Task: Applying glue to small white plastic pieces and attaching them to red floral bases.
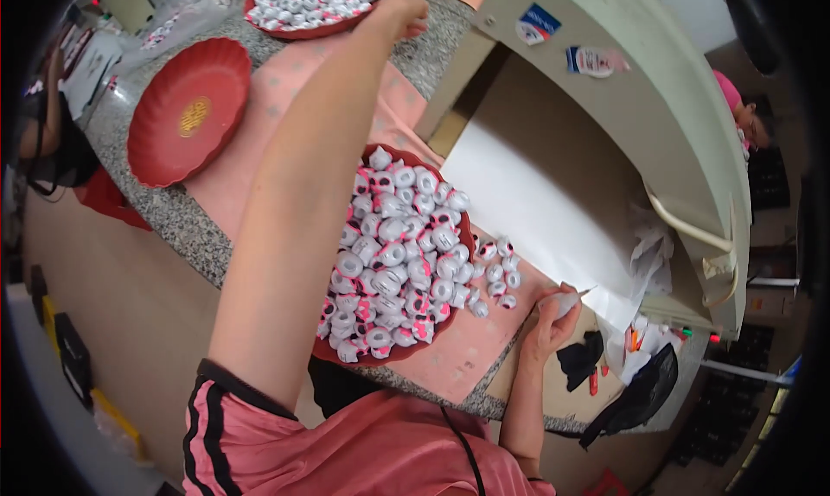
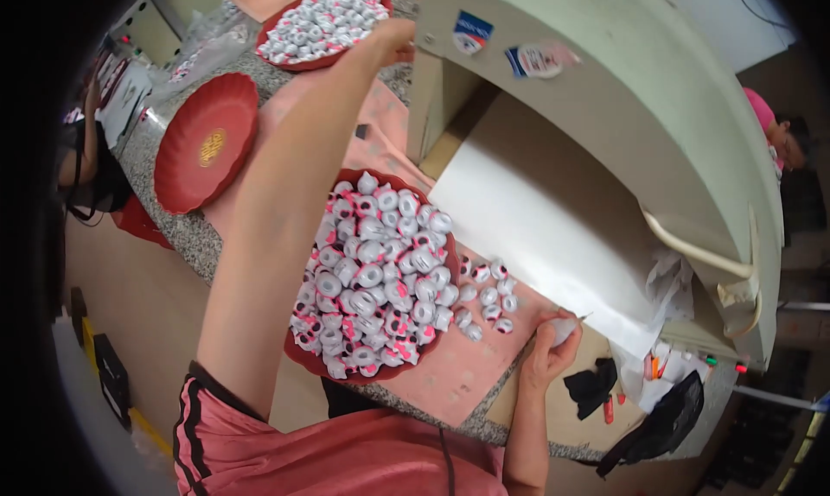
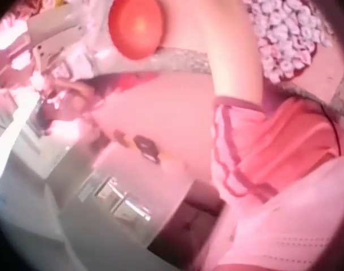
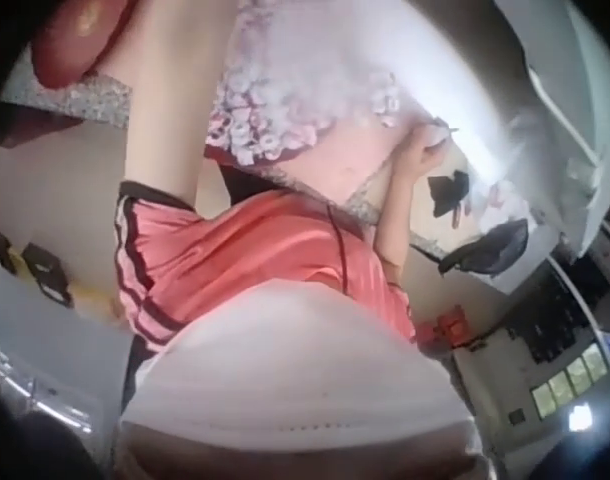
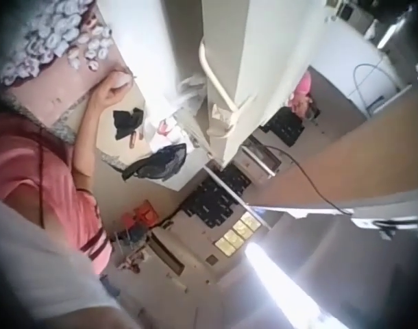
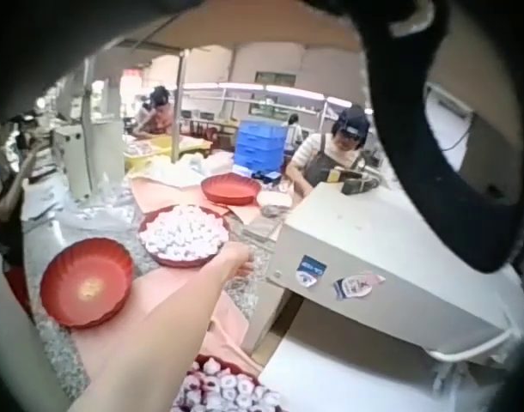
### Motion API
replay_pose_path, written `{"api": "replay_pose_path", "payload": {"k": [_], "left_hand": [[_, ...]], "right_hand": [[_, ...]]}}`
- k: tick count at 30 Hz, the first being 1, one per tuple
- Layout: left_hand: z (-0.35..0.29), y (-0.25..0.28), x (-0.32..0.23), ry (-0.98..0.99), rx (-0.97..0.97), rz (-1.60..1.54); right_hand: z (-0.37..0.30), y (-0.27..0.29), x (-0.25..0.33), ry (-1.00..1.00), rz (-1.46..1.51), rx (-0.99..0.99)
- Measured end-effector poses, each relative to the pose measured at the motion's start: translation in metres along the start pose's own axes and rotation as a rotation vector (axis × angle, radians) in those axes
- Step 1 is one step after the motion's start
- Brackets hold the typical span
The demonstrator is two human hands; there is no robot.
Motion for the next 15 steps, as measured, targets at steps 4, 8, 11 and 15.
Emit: {"api": "replay_pose_path", "payload": {"k": [4,8,11,15], "left_hand": [[-0.025,0.014,-0.017,-0.048,-0.059,-0.060],[-0.039,0.007,-0.027,-0.063,-0.121,-0.068],[-0.030,0.011,-0.023,-0.029,-0.136,-0.059],[-0.025,0.005,-0.025,0.010,-0.110,-0.178]], "right_hand": [[0.002,-0.008,0.002,-0.002,0.039,0.024],[0.006,-0.010,0.004,0.011,0.034,0.035],[0.007,-0.014,0.003,0.009,0.012,0.047],[0.008,-0.016,0.003,0.014,0.021,0.043]]}}
Point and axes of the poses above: each hand's wrist, its own z-axis towards the middle knuckle, its own y-axis out of the back of the hand, x = y × z, the point moved 1 cm from there along z, towards the middle knuckle, and after that the axes turned 4 degrees about z, right-handed, at the moved point
